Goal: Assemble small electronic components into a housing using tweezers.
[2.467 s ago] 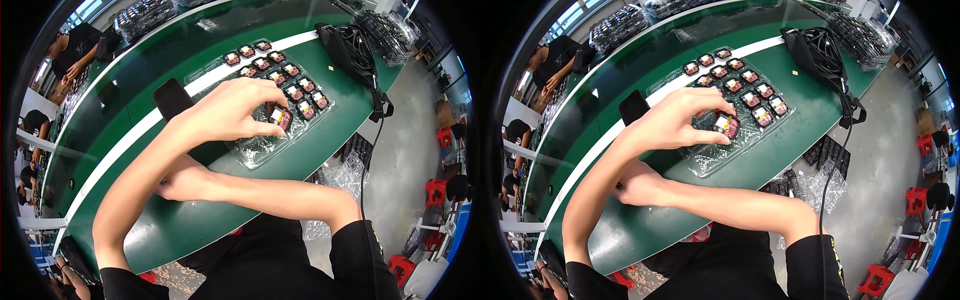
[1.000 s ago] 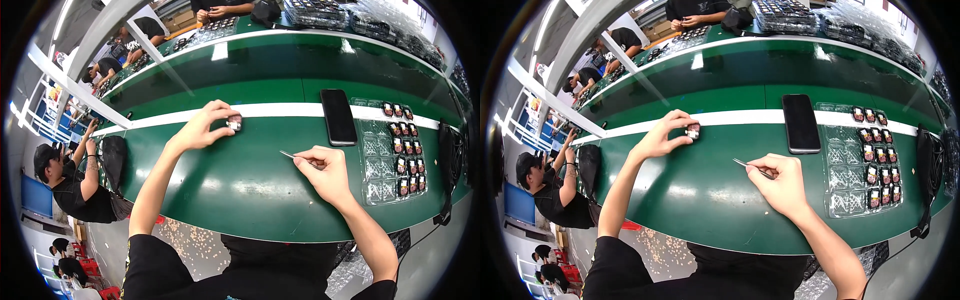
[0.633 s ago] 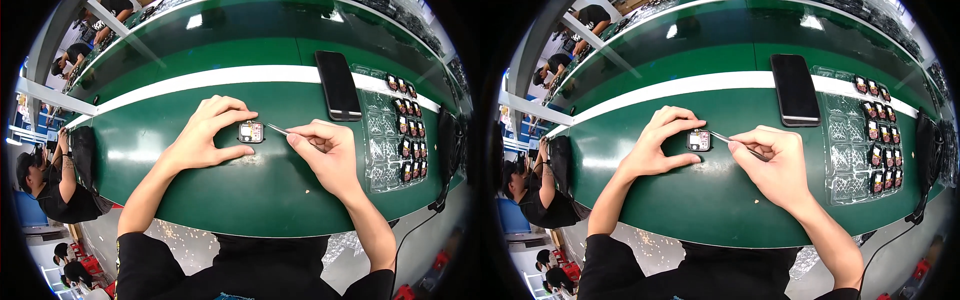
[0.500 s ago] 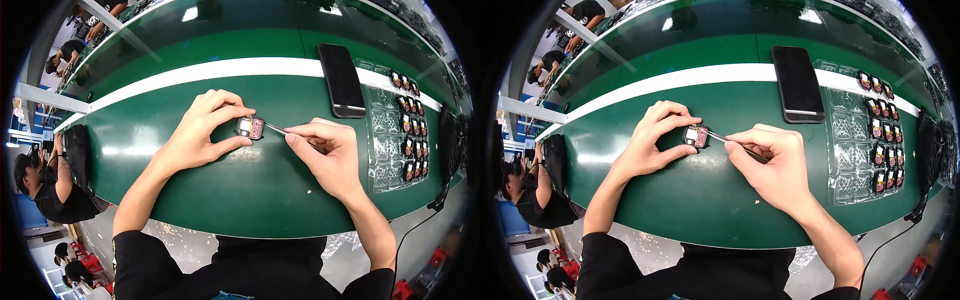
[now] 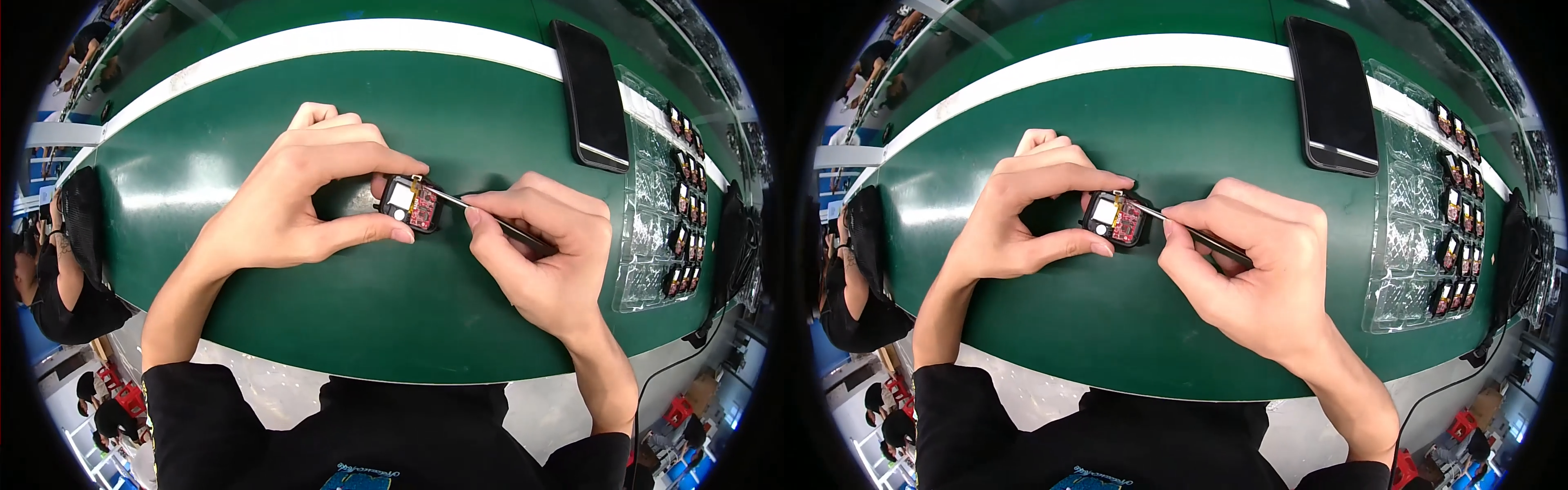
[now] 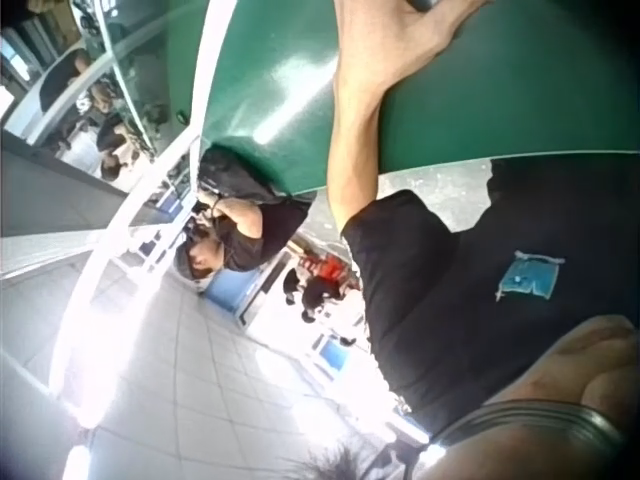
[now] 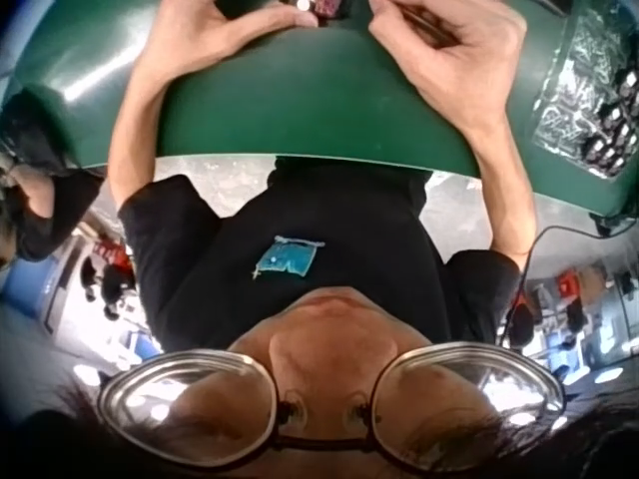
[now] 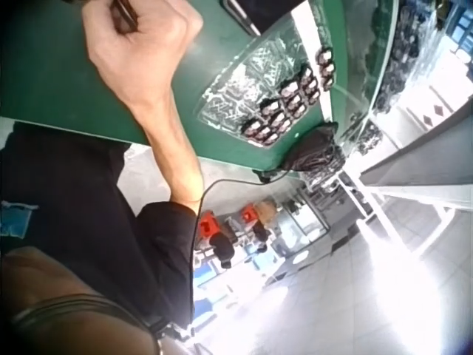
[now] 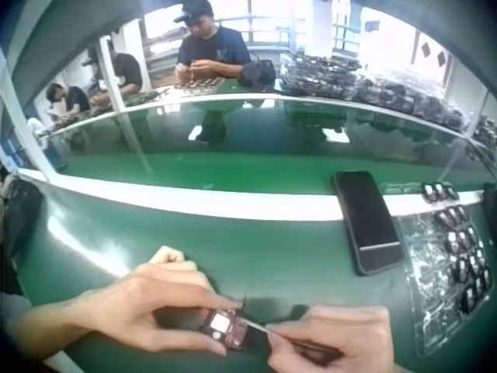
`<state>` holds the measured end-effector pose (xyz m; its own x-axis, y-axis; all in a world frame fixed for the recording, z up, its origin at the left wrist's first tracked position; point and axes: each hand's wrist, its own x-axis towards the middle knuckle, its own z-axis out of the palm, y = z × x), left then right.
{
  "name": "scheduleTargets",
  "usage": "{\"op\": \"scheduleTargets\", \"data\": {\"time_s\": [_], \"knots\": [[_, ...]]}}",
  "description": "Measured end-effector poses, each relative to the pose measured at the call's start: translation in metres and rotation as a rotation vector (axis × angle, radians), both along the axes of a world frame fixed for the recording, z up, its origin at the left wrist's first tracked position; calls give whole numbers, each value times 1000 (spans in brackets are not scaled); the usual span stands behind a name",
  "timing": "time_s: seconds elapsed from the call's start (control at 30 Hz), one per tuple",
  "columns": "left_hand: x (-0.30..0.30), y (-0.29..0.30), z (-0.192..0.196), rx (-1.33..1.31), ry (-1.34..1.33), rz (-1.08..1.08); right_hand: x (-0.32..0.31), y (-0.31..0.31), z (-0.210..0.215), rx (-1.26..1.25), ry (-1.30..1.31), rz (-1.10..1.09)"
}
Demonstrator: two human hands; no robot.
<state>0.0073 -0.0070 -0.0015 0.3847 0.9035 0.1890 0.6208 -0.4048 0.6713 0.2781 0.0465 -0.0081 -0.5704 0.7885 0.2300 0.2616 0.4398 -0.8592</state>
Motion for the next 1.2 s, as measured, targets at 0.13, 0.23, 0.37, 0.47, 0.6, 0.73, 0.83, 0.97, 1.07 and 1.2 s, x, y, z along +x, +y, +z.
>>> {"op": "scheduleTargets", "data": {"time_s": [0.13,0.23,0.37,0.47,0.6,0.73,0.83,0.97,1.07,1.2], "knots": [[-1,0,-3,10,-9,-5,-3,2,-2,102,-6,3],[-1,1,-1,17,5,-17,-5,2,-3,103,-2,-4],[-2,3,-1,16,23,-21,-4,3,-2,116,5,-2],[-2,3,-1,31,24,-30,0,3,-1,74,-14,31],[3,-1,-1,0,4,55,2,3,-3,99,34,23],[1,1,-2,31,17,44,3,2,-4,223,40,7],[0,1,-1,46,31,47,1,1,-7,311,32,11],[0,2,-1,44,30,42,0,1,-10,370,30,15],[-1,2,-2,47,30,40,-3,0,-10,393,15,22],[-6,6,-3,17,16,13,-3,0,-11,386,23,14]]}}
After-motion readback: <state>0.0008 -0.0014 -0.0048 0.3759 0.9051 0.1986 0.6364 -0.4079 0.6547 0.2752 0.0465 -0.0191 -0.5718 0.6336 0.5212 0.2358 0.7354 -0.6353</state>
